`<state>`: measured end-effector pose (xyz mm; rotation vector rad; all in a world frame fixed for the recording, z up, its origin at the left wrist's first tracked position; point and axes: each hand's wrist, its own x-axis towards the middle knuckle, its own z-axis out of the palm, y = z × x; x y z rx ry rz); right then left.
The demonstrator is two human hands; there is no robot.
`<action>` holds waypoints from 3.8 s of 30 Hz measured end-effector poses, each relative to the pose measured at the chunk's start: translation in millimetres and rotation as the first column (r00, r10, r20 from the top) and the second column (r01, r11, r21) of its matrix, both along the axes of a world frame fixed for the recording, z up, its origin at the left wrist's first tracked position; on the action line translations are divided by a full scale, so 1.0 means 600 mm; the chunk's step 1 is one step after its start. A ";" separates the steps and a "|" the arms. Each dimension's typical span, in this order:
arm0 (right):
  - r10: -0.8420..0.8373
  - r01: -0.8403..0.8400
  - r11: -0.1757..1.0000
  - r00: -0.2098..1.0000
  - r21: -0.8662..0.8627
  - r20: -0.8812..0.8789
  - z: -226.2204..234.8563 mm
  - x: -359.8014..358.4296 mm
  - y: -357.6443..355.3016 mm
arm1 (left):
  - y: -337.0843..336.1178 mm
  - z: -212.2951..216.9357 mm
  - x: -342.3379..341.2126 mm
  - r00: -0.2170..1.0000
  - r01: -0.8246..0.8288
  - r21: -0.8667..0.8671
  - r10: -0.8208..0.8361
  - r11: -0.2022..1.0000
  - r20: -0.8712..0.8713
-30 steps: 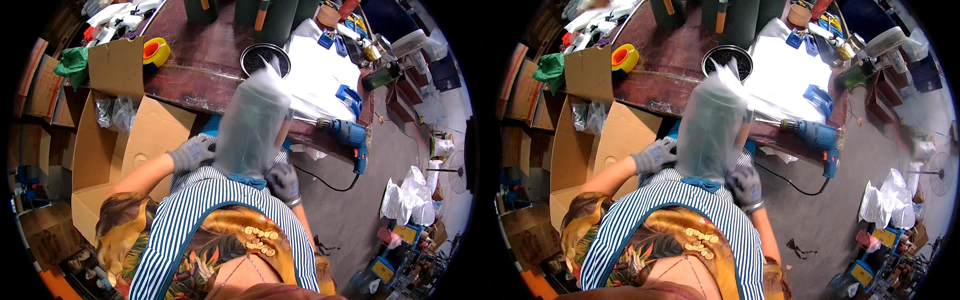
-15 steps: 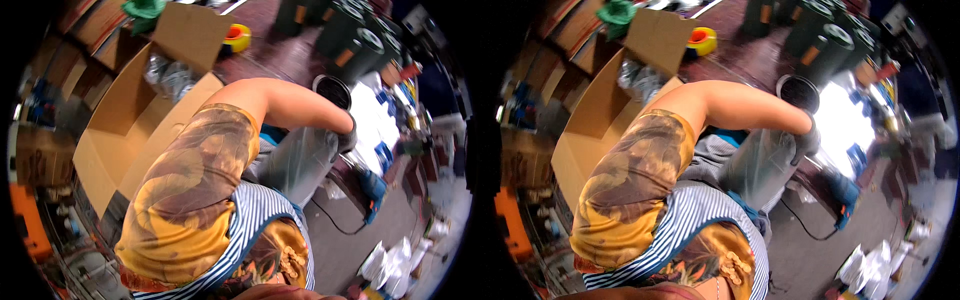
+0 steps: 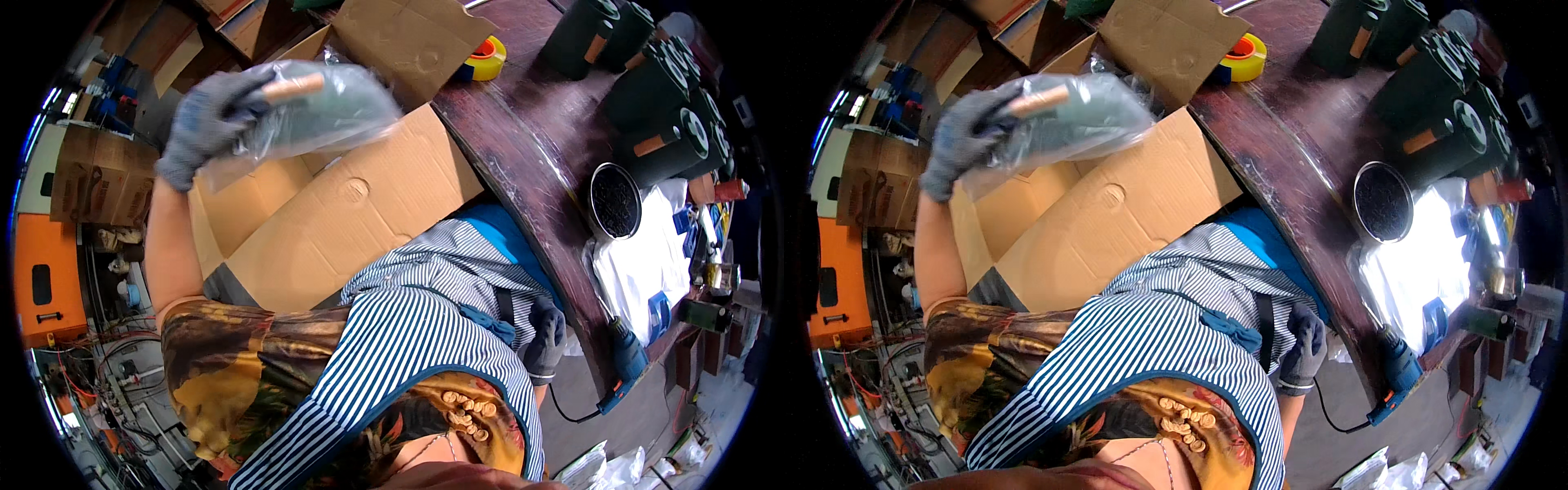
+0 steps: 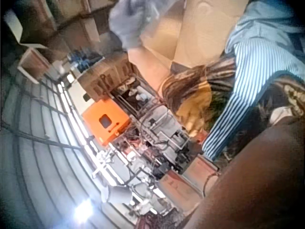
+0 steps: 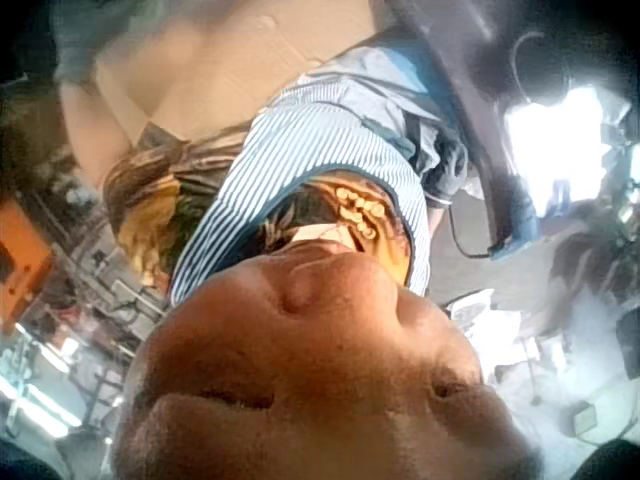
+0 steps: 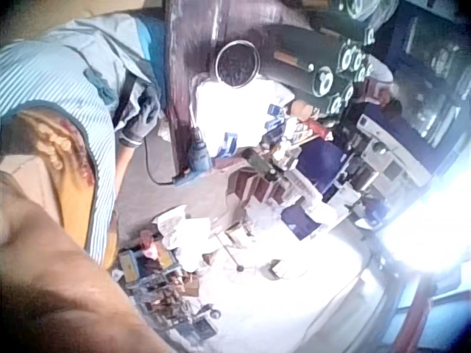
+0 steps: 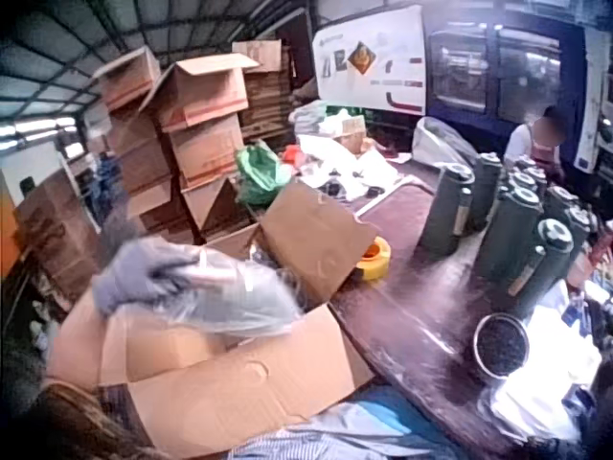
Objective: The person assembles thermoses by using a power drill to screw handles into the thermos bodies, then places each assembled thermos into a plastic bag and puts it in a cardboard box.
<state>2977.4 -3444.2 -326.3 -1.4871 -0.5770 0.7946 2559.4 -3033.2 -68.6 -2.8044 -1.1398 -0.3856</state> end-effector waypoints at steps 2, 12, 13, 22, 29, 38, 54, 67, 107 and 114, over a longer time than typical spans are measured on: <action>0.002 -0.005 0.999 0.998 -0.042 -0.066 0.000 0.006 0.007 | 0.028 -0.075 0.023 0.919 0.076 0.064 -0.045 0.995 -0.392; -0.005 -0.034 0.988 0.969 -0.151 -0.248 -0.024 -0.045 -0.013 | 0.125 -0.537 0.084 0.926 -0.334 -0.555 0.155 0.762 -0.346; 0.018 -0.048 0.986 0.983 -0.159 -0.180 -0.017 -0.042 -0.016 | 0.115 -0.515 0.114 0.910 -0.403 -0.586 0.237 0.703 -0.341; 0.059 -0.051 0.975 0.998 -0.216 0.033 0.055 -0.023 -0.008 | 0.076 -0.078 0.560 0.915 0.380 0.202 -0.336 0.903 -0.223; -0.094 0.122 0.984 0.974 -0.128 0.205 0.095 0.004 -0.050 | 0.049 -0.116 0.966 0.317 0.837 0.544 -0.756 -0.061 -0.572; -0.550 0.710 0.701 0.599 -0.069 0.581 0.065 0.169 -0.272 | 0.024 0.008 0.801 0.641 0.700 0.711 -0.494 0.062 -0.587; -0.276 0.630 0.728 0.630 -0.270 0.726 0.026 0.177 -0.335 | -0.173 -0.320 0.576 0.783 0.593 -0.482 -0.600 0.645 0.161; -0.251 0.647 0.686 0.640 -0.333 0.727 0.066 0.096 -0.239 | -0.208 -0.271 0.876 0.864 0.503 -0.023 -0.504 0.864 -0.002; -0.546 0.600 0.759 0.798 -0.252 0.256 0.013 0.090 -0.247 | -0.187 -0.293 0.838 0.824 0.558 -0.095 -0.536 0.825 0.186; -0.542 0.603 0.746 0.796 -0.282 0.270 0.021 0.090 -0.242 | -0.184 -0.297 0.874 0.917 0.394 -0.183 -0.397 0.901 0.022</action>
